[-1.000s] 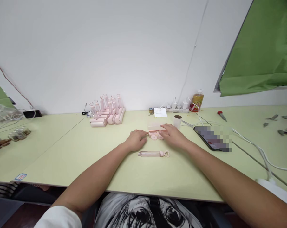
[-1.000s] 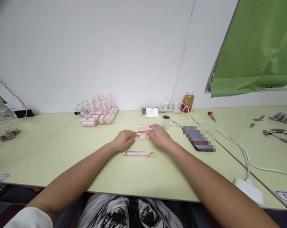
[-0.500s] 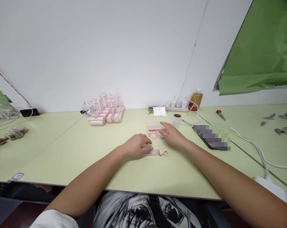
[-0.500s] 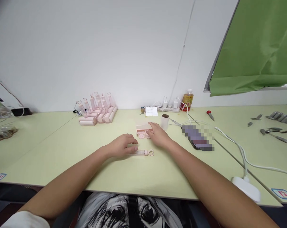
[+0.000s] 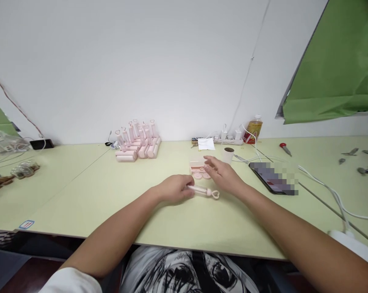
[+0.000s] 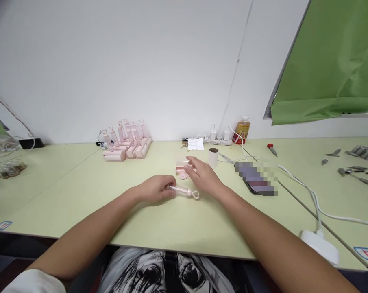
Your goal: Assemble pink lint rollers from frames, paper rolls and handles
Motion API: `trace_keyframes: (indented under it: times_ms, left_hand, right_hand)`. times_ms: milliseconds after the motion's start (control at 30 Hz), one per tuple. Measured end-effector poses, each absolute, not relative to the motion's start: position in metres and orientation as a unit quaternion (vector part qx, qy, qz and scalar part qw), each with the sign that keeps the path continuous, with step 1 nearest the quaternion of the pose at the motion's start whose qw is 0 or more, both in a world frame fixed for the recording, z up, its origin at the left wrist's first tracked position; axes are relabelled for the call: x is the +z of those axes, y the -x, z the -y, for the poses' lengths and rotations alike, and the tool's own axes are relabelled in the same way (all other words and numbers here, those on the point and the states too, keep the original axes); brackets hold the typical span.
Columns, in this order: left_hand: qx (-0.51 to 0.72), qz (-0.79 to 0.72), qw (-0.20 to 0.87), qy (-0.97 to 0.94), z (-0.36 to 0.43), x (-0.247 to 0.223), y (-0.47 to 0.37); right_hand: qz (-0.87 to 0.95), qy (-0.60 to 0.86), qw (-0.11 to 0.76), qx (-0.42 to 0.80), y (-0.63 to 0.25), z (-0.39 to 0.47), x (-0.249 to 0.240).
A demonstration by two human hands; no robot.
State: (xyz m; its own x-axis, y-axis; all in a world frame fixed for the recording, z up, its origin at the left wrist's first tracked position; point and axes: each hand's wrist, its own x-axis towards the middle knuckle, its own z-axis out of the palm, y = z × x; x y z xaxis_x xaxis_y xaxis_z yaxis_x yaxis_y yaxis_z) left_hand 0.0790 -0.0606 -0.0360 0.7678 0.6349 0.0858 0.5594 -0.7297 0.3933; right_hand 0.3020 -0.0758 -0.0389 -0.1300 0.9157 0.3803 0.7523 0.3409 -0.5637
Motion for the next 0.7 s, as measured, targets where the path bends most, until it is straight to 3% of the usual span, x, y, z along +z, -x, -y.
trace_keyframes:
  times_ms: [133, 333, 567, 700]
  left_hand:
    - [0.187, -0.345, 0.162, -0.905, 0.054, -0.036, -0.074]
    - [0.227, -0.377, 0.127, -0.889, 0.041, -0.036, -0.066]
    - [0.194, -0.286, 0.035, -0.938, 0.061, -0.034, -0.081]
    - [0.173, -0.276, 0.044, -0.944, 0.071, -0.034, -0.087]
  right_hand:
    - [0.767, 0.501, 0.324, 0.236, -0.294, 0.085, -0.034]
    - [0.657, 0.511, 0.34, 0.438, -0.295, 0.079, -0.04]
    - [0.63, 0.448, 0.328, 0.543, -0.279, 0.086, -0.053]
    - [0.639, 0.425, 0.311, 0.56, -0.277, 0.087, -0.055]
